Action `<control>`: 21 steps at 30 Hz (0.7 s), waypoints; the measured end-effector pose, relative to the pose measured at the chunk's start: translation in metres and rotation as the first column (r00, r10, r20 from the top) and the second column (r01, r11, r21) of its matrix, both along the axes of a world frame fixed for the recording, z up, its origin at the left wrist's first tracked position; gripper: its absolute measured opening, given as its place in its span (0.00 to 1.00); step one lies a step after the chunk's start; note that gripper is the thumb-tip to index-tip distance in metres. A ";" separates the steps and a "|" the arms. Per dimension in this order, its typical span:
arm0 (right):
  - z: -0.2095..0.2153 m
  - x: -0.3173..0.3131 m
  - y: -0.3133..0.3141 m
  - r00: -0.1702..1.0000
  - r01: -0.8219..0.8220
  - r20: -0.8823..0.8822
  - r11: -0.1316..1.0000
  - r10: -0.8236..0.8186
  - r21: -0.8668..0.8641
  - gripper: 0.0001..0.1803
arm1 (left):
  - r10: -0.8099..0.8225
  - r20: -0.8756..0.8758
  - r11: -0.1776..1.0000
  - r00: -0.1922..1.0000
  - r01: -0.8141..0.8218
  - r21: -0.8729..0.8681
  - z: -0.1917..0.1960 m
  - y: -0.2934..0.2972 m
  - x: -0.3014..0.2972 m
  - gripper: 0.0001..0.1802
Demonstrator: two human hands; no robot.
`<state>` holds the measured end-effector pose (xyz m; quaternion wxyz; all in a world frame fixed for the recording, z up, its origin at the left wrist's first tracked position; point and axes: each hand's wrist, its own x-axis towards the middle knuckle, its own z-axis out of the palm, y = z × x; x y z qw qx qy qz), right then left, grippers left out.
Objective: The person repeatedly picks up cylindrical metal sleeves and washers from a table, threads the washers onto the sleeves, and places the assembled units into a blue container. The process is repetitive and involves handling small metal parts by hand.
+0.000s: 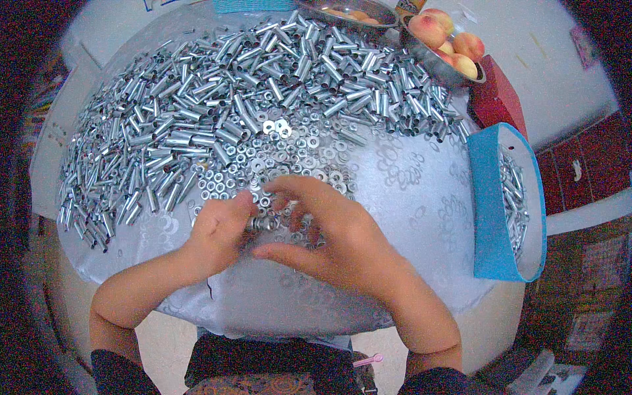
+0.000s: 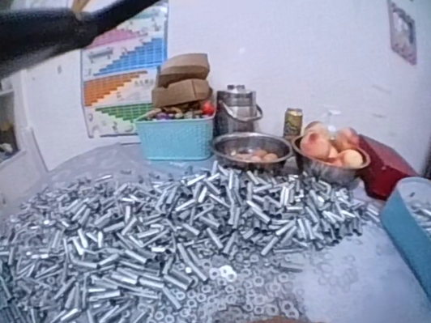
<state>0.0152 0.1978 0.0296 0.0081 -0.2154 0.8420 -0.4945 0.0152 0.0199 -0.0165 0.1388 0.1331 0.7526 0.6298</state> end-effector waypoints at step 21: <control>0.002 -0.010 0.018 0.938 -0.227 -0.137 0.863 0.319 0.452 0.10 | -0.055 -0.173 0.991 0.983 0.033 -0.126 -0.002 0.000 0.000 0.26</control>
